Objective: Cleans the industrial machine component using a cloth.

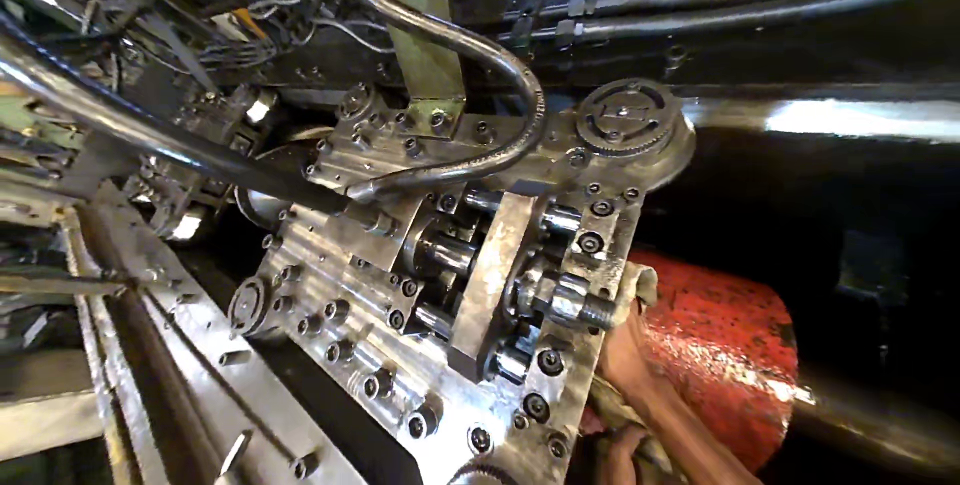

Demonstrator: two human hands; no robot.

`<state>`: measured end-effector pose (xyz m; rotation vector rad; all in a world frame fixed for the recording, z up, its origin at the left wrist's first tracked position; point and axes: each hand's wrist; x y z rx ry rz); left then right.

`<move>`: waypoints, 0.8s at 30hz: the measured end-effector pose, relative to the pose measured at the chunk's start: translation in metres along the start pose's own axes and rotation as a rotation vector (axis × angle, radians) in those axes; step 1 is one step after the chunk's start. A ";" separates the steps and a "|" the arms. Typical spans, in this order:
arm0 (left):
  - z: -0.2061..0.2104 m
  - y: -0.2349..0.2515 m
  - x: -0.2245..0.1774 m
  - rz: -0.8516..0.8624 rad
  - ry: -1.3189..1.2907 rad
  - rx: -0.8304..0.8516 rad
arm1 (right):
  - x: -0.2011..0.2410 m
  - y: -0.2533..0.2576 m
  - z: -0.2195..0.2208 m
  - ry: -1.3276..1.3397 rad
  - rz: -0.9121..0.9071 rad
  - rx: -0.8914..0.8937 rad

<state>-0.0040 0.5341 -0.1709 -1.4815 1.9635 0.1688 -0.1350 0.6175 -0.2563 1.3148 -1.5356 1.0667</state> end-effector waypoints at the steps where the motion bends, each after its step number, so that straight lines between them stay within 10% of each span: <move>1: 0.003 0.000 -0.001 -0.010 0.026 0.005 | 0.001 0.001 -0.002 0.018 0.005 0.013; 24: 0.008 -0.008 -0.009 -0.091 0.069 -0.014 | -0.007 -0.011 0.007 -0.041 -0.100 -0.082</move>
Point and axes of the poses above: each hand's wrist, its own y-axis towards the middle knuckle, its own z-axis out of the palm, x = y × z, and after that the axes turned 13 degrees about y, right-handed
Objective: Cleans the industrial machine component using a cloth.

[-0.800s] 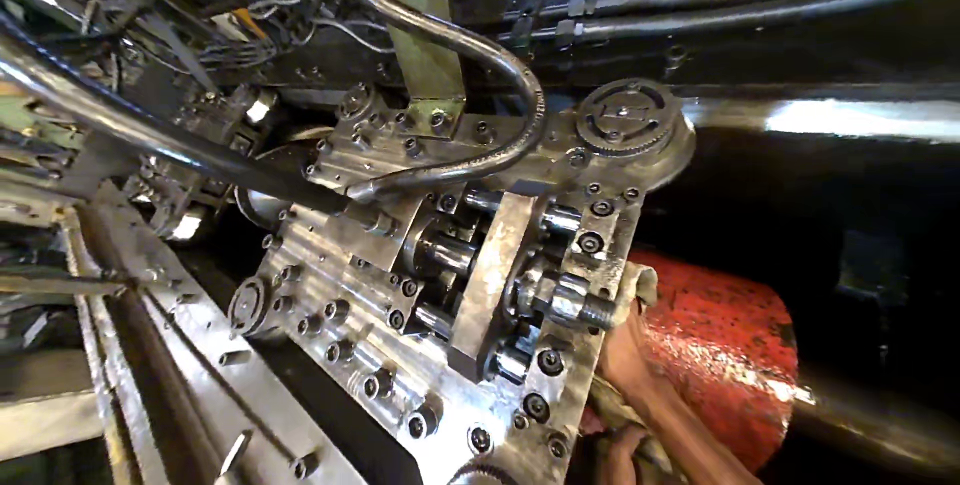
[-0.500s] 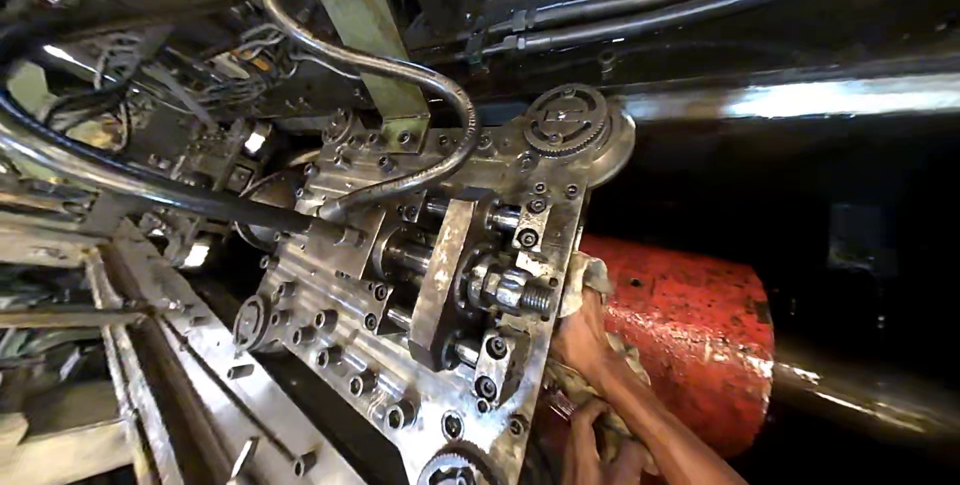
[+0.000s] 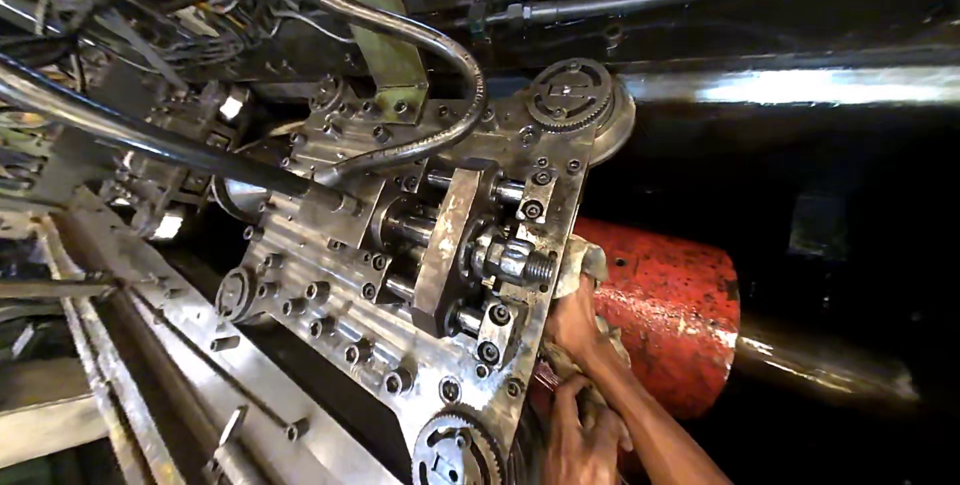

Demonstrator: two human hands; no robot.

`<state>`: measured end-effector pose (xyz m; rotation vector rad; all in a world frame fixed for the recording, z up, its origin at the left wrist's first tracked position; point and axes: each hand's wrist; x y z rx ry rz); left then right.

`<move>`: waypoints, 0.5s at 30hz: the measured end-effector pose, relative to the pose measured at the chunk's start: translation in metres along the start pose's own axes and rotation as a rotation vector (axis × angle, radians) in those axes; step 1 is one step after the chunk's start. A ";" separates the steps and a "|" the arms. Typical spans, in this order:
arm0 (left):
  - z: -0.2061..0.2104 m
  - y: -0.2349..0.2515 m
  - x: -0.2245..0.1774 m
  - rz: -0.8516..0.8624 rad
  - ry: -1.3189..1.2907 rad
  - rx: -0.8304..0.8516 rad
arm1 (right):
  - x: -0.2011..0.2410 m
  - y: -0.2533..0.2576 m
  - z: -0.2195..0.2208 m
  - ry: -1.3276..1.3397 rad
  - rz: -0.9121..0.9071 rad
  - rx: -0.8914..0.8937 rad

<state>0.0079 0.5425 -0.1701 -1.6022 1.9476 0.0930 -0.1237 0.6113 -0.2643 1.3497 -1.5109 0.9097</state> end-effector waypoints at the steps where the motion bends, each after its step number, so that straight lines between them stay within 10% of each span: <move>1: -0.001 0.000 0.001 -0.004 0.000 0.013 | -0.002 -0.002 0.002 0.008 -0.006 -0.040; 15: 0.002 -0.002 0.009 0.072 -0.086 0.027 | 0.000 0.008 -0.013 -0.058 -0.007 0.153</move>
Point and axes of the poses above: each hand's wrist, its own y-axis towards the middle knuckle, its own z-axis out of the palm, x = y × z, and after that the axes turned 13 degrees about y, right-handed
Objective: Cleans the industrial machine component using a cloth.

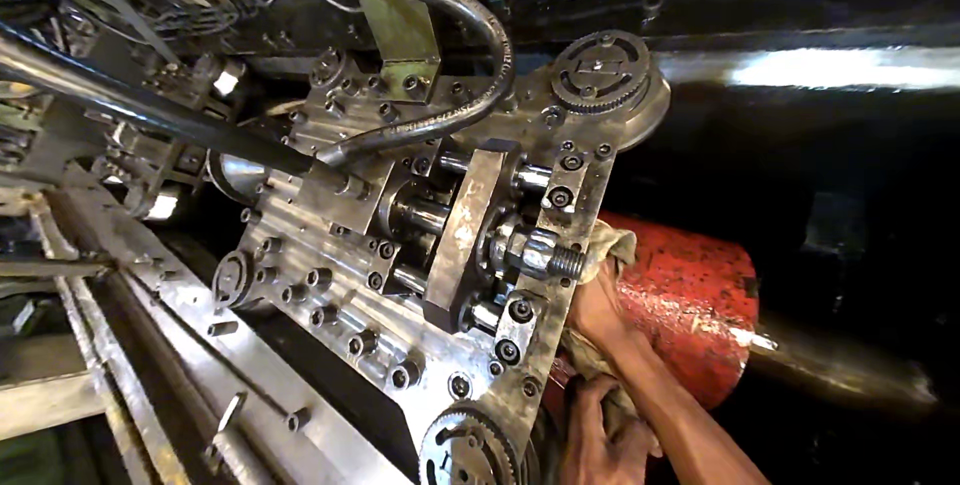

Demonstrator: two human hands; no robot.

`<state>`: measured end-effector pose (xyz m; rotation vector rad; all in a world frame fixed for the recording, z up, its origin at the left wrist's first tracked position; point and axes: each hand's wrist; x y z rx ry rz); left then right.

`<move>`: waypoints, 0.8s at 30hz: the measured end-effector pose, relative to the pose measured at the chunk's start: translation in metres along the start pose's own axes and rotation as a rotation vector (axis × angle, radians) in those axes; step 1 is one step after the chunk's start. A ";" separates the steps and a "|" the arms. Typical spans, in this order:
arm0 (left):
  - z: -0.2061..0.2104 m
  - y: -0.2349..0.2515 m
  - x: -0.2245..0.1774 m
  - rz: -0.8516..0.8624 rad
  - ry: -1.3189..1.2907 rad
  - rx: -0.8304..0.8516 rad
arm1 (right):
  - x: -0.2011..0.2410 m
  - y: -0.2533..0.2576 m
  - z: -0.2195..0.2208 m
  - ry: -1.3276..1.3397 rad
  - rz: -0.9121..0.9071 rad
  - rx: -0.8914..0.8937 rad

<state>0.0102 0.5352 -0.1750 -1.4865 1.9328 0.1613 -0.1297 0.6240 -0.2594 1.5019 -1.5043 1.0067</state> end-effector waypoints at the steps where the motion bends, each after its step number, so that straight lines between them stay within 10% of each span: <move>1: 0.002 0.001 0.000 0.004 0.006 0.004 | 0.001 0.002 -0.001 -0.010 0.005 0.017; 24: 0.035 0.011 -0.016 -0.062 0.175 0.000 | -0.014 0.007 0.006 0.091 -0.256 -0.150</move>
Point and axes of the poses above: each hand's wrist, its own y-axis towards the middle knuckle, its own z-axis out of the palm, x = y × z, and after that the axes turned 13 degrees about y, right-handed
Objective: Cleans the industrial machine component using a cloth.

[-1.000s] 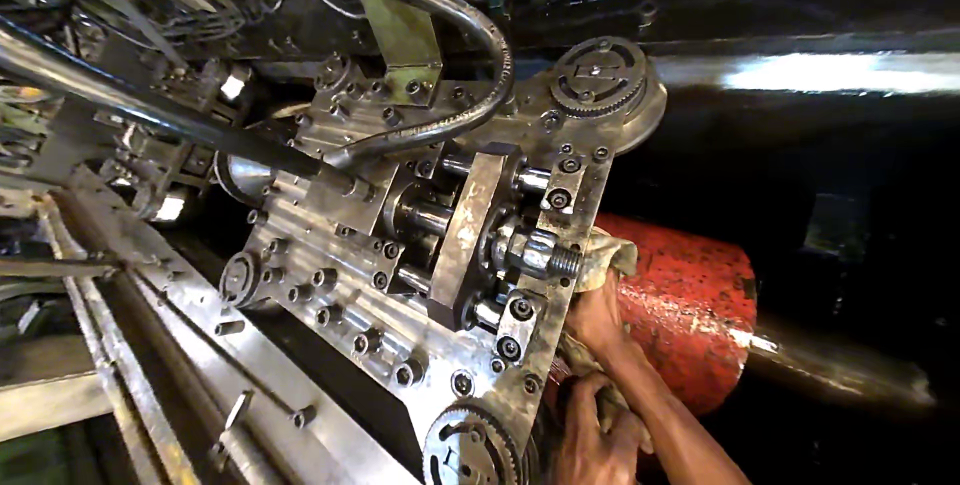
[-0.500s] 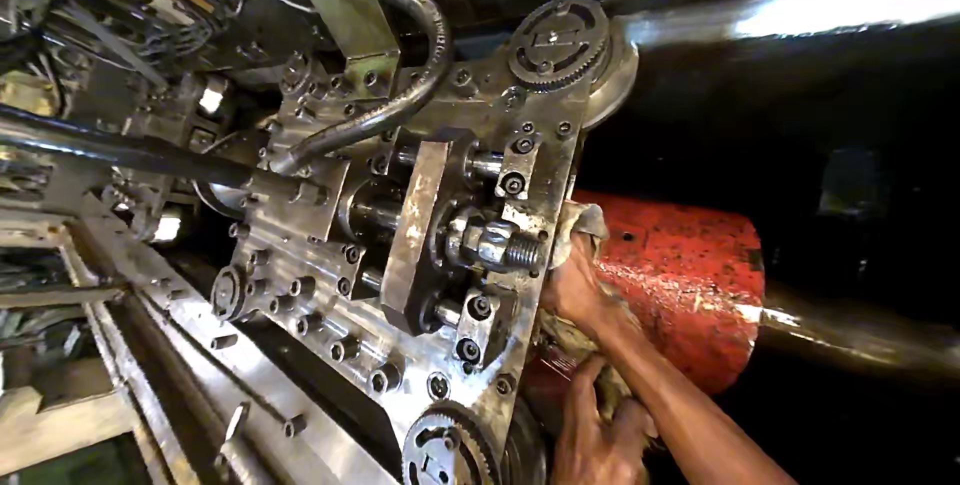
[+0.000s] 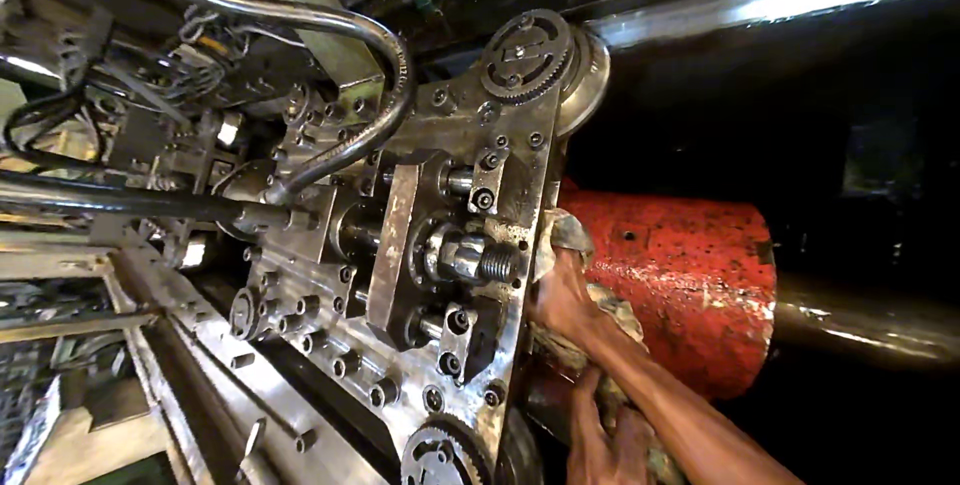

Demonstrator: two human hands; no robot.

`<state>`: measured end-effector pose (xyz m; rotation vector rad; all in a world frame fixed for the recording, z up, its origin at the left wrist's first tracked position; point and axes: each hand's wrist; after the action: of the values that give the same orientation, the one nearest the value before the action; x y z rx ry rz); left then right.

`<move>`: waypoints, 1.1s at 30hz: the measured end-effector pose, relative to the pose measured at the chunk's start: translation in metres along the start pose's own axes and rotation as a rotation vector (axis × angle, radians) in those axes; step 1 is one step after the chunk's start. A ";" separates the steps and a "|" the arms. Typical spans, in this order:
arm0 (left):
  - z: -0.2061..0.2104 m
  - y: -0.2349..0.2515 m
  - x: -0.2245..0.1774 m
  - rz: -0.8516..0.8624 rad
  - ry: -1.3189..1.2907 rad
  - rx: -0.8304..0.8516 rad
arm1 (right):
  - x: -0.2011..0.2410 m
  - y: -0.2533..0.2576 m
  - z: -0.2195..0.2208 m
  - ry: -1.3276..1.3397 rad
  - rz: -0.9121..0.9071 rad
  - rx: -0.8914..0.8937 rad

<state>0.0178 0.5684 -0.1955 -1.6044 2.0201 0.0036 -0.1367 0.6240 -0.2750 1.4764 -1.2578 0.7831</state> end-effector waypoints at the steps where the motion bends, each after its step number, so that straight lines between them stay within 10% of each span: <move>1: 0.001 -0.001 -0.001 -0.006 -0.005 0.000 | 0.001 -0.001 0.000 -0.008 -0.006 -0.005; 13: 0.007 -0.012 0.003 0.051 -0.120 0.012 | -0.014 -0.017 -0.007 -0.018 -0.122 -0.151; 33: 0.022 -0.003 -0.006 0.045 -0.061 -0.043 | -0.005 0.012 -0.016 0.059 -0.007 0.111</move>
<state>0.0309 0.5806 -0.2106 -1.5653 2.0218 0.1113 -0.1471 0.6411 -0.2716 1.5346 -1.1803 0.8980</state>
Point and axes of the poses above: each hand's wrist, its own y-axis towards the middle knuckle, its own z-axis out of the palm, x = y × z, and after that the axes turned 13 degrees about y, right-handed
